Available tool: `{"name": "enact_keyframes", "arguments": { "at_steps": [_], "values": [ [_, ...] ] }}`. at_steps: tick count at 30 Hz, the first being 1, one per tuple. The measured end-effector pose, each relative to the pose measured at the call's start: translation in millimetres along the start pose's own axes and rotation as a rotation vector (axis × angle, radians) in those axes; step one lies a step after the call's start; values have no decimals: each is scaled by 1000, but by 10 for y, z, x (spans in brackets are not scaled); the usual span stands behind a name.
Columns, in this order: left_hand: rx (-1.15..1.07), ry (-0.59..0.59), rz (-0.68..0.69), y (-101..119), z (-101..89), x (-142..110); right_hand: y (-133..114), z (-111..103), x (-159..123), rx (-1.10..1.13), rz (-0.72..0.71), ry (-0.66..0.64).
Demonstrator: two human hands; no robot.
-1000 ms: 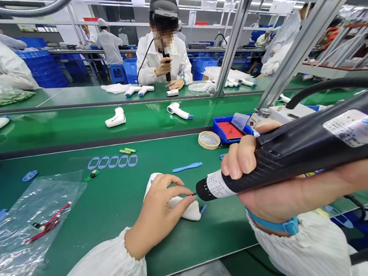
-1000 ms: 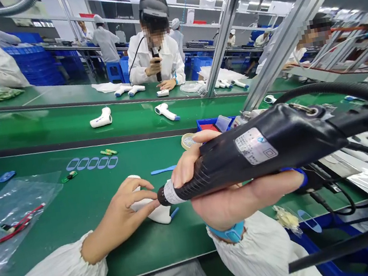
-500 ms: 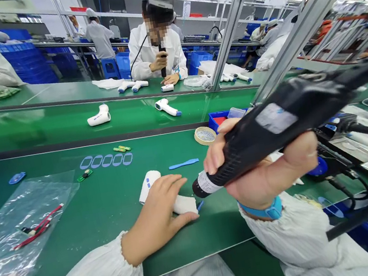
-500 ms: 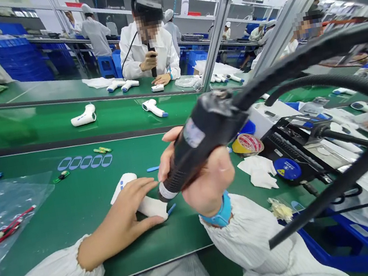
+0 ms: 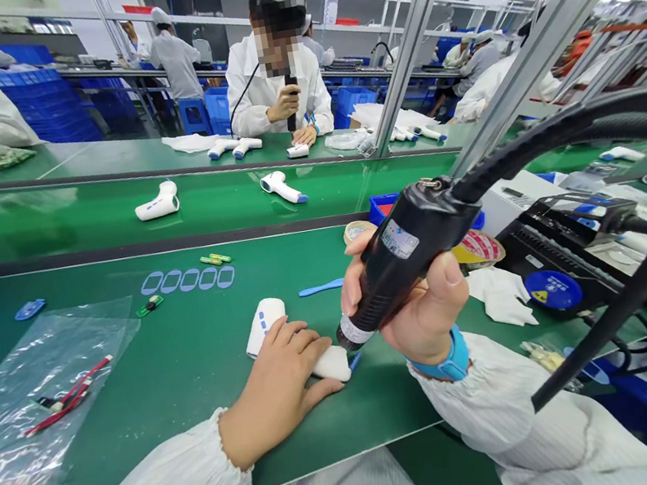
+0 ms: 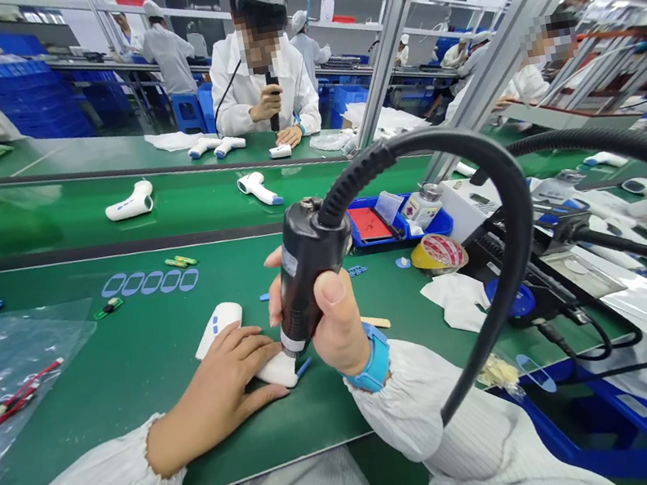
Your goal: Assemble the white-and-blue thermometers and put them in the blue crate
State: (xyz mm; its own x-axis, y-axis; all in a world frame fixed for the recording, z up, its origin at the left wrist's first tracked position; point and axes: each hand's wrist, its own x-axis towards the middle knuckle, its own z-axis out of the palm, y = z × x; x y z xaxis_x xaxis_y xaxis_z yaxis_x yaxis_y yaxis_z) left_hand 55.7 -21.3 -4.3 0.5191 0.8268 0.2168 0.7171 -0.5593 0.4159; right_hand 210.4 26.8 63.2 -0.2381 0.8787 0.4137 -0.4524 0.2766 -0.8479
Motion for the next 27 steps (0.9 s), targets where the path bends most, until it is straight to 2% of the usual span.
{"name": "enact_keyframes", "arguments": {
  "at_steps": [11,21,24,27],
  "values": [
    [6,-6,2,-11,13,0,129,-18,12,63,37,-136],
    [0,-9,20,-31,17,0,189,-32,21,44,64,-151],
    [9,13,23,-27,19,-5,18,-101,58,-7,21,-149],
    [49,31,35,-19,36,-9,-387,-280,64,-211,-14,-205]
  ]
}}
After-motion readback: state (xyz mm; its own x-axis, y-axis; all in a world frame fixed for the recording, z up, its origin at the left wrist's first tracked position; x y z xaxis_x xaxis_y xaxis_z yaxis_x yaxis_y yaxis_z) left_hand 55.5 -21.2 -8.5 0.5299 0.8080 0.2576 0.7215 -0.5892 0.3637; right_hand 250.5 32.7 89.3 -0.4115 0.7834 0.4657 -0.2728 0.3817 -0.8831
